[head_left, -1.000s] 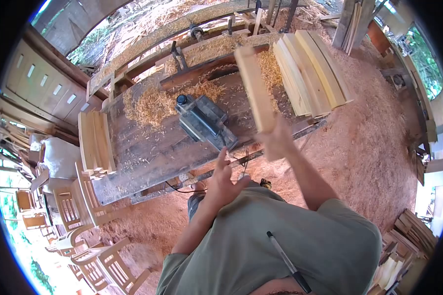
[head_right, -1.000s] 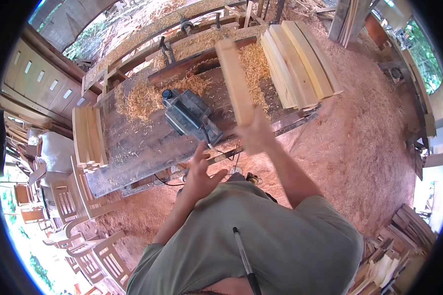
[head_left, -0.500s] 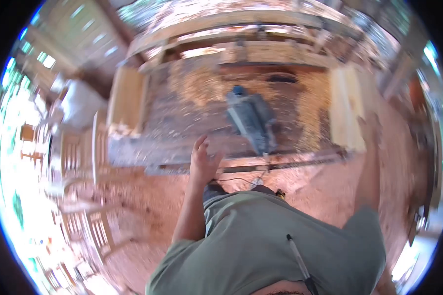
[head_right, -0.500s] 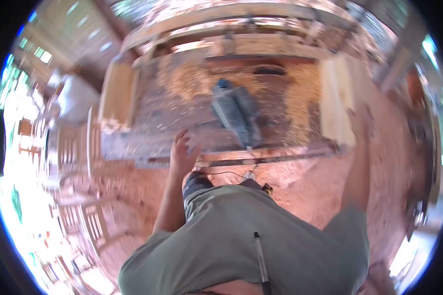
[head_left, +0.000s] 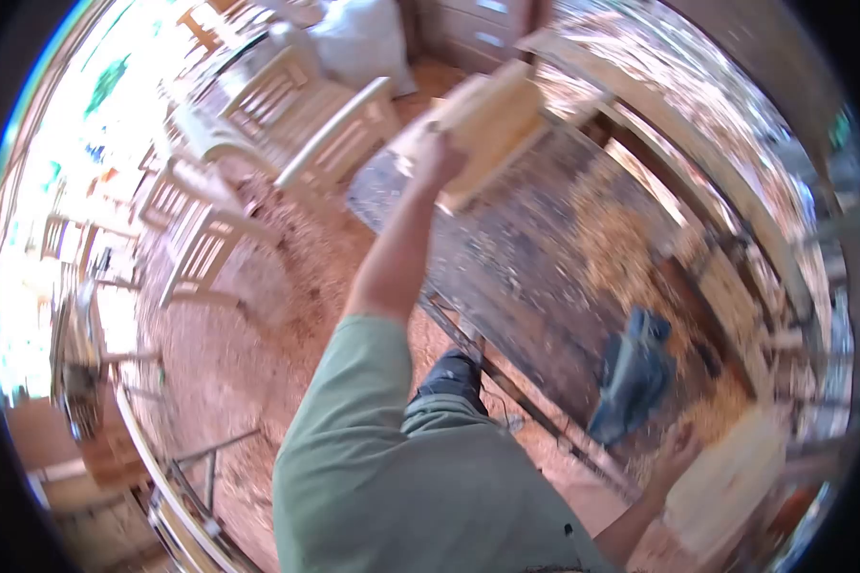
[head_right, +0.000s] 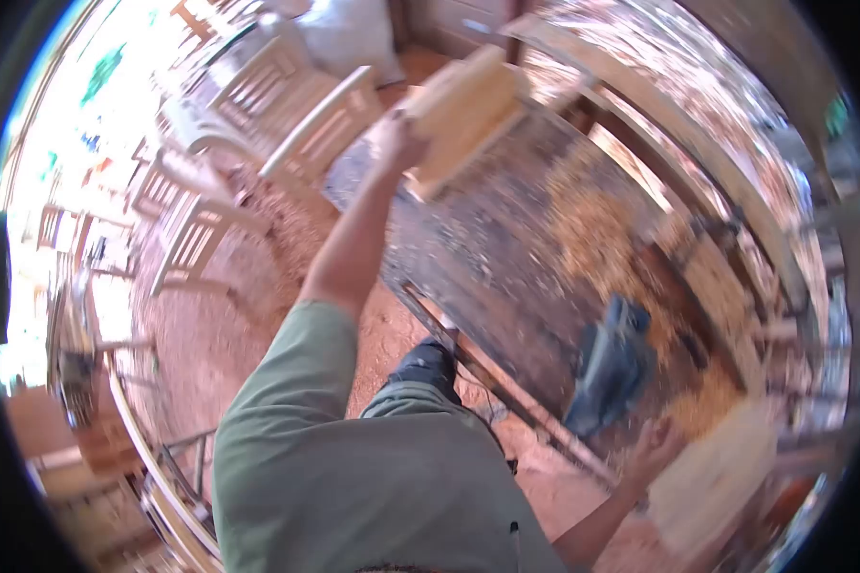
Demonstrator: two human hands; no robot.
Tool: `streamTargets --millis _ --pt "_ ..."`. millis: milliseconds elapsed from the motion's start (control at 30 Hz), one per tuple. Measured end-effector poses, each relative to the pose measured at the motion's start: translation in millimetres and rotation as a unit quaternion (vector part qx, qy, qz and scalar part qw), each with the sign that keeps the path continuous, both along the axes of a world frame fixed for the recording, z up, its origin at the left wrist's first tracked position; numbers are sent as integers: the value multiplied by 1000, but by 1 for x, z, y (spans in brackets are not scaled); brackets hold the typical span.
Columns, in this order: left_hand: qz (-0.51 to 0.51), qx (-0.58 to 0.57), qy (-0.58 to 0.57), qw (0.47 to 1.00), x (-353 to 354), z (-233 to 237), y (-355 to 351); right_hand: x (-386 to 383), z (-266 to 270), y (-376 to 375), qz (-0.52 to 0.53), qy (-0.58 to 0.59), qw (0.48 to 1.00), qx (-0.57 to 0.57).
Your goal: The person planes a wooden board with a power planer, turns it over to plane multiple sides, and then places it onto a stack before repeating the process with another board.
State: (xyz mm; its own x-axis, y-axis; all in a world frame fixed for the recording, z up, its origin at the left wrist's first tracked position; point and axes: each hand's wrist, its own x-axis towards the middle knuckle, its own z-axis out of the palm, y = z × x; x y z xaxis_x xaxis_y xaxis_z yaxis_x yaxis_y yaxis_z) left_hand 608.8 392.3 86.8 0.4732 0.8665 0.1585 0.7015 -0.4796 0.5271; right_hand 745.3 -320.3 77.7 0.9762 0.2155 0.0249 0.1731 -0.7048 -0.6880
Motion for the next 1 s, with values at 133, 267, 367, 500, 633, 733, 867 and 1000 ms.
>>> streamTargets --millis 133,267,367,500,633,733,867,1000 --pt "-3 -48 127 991 35 -20 44 -2 -8 110 40 75 996 31" --pt "-82 -37 143 986 33 -24 69 17 -12 143 -92 237 967 -8" --pt "-106 -92 87 986 30 16 43 22 -33 131 -107 255 958 76" --pt "-130 -203 0 970 -3 -21 -60 19 -28 133 -110 265 955 80" --pt "-108 -268 -34 957 -46 -68 -230 18 -31 119 -27 324 918 227" --pt "-91 -255 -60 961 -61 -116 -331 21 -34 113 -5 408 863 297" --pt "-144 -176 -15 974 -46 -120 -400 23 -19 110 8 432 853 292" --pt "-168 -266 -60 947 -22 -117 -417 11 -2 118 -35 388 895 219"
